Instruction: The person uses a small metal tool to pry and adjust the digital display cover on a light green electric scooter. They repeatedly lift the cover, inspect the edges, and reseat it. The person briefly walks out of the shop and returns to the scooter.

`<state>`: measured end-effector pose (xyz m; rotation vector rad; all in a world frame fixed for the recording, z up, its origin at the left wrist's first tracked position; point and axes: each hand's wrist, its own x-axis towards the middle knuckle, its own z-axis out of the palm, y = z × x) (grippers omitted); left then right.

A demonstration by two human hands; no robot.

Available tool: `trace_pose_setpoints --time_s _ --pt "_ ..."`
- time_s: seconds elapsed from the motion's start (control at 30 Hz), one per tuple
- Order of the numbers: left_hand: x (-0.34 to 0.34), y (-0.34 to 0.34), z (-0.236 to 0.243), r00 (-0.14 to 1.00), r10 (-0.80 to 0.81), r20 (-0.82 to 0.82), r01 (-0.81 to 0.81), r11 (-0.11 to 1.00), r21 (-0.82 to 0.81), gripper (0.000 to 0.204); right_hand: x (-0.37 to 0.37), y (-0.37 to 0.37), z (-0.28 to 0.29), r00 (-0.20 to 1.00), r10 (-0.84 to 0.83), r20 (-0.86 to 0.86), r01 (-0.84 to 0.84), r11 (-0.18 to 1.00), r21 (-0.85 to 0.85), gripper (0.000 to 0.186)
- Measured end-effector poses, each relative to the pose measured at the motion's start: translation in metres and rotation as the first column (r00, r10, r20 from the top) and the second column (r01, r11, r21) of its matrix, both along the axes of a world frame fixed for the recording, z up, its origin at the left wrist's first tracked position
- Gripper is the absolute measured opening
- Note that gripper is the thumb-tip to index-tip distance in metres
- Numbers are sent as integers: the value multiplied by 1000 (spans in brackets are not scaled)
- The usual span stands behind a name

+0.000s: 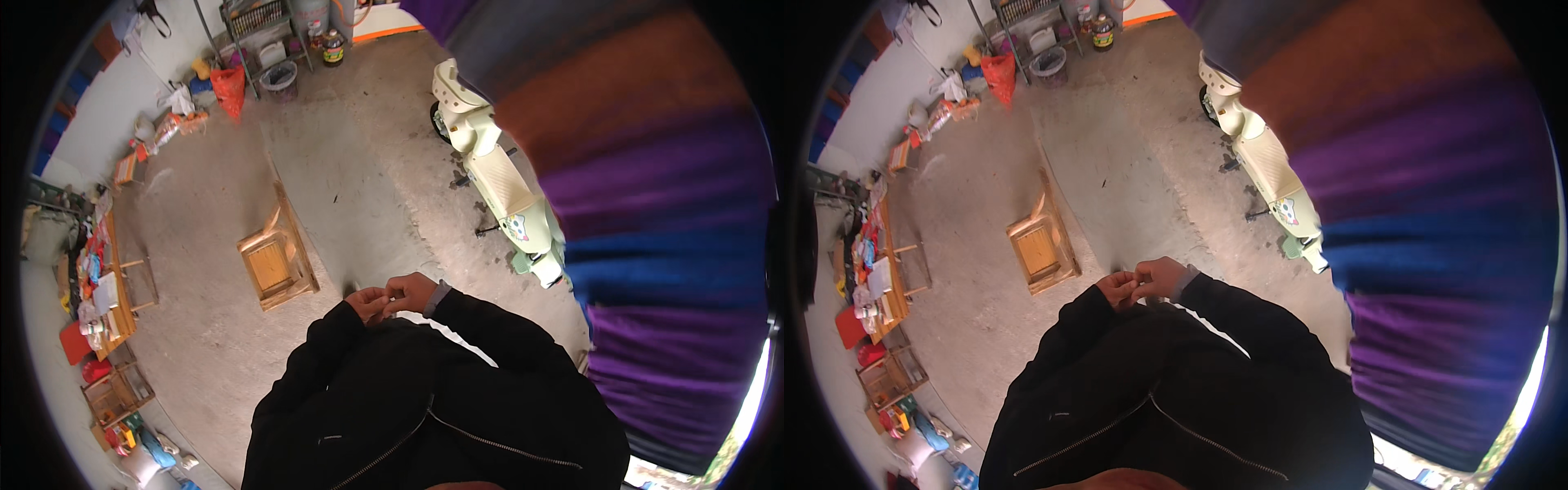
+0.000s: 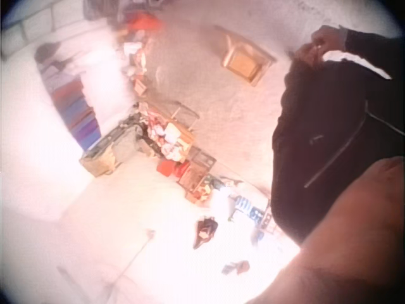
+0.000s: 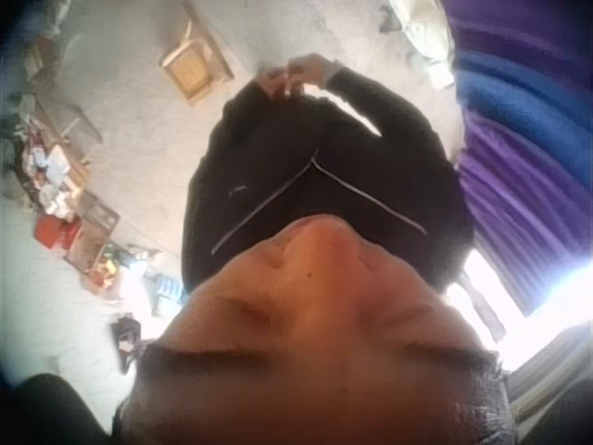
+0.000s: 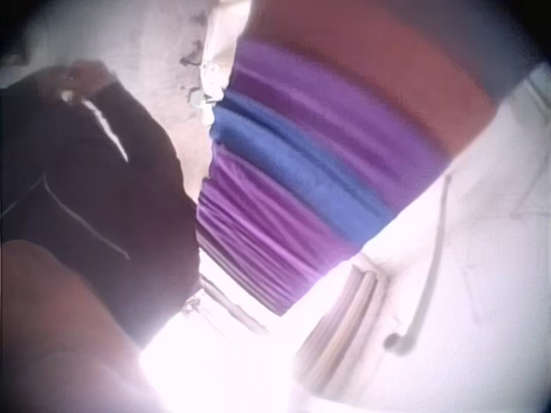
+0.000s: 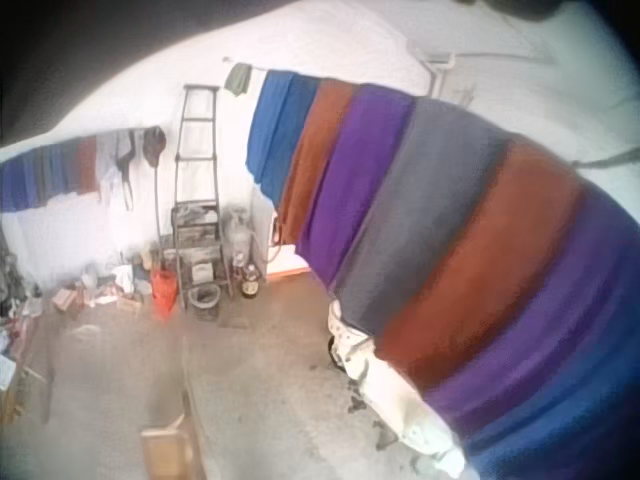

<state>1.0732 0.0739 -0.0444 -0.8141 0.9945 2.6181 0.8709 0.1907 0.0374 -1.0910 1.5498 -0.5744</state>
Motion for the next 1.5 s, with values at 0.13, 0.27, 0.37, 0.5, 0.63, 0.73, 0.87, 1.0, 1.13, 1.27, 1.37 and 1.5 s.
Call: trace_pose_setpoints --time_s 0.13,0.27,0.37,0.5,0.63,0.73,0.87,1.0,1.13,1.27,1.37,1.5 --pt "-43 -59 -64 999 -10 -39 14 994 106 34 -49 -76 -62 979 117 -169 -99 989 114 39" --pt "-89 -84 -133 986 92 141 -125 961 246 40 -93 -109 -125 984 -138 111 113 972 206 38" --pt "-96 -102 -168 967 138 212 -198 936 292 33 -129 -120 -173 868 -422 260 285 855 433 35" --pt "-91 -100 -202 894 146 424 -280 921 272 26 -201 -109 -276 771 -634 58 512 672 536 26" --pt "-102 -80 -249 796 123 593 -319 918 237 27 -306 -65 -429 565 -825 6 662 457 594 29" --pt "-117 -58 -279 825 114 554 -358 864 355 30 -391 -21 -542 322 -941 -106 763 192 617 29" --pt "-150 -19 -314 730 -10 683 -236 935 266 30 -523 36 -661 -3 -997 -71 846 -41 531 29" --pt "-190 3 -347 677 -24 735 -246 935 257 33 -618 77 -728 102 -987 -123 950 61 305 56" --pt "-217 3 -353 638 12 770 -276 937 214 27 -666 72 -748 -273 -959 -74 871 -279 403 81" --pt "-227 -3 -356 748 -1 663 -52 997 60 23 -682 50 -755 -411 -909 -74 857 -413 309 60" --pt "-232 -13 -356 870 -4 494 53 995 -85 16 -693 43 -763 -184 -982 -44 966 -189 174 42" --pt "-241 -33 -332 939 -74 337 237 848 -475 17 -703 44 -757 251 -968 -6 968 251 10 23"
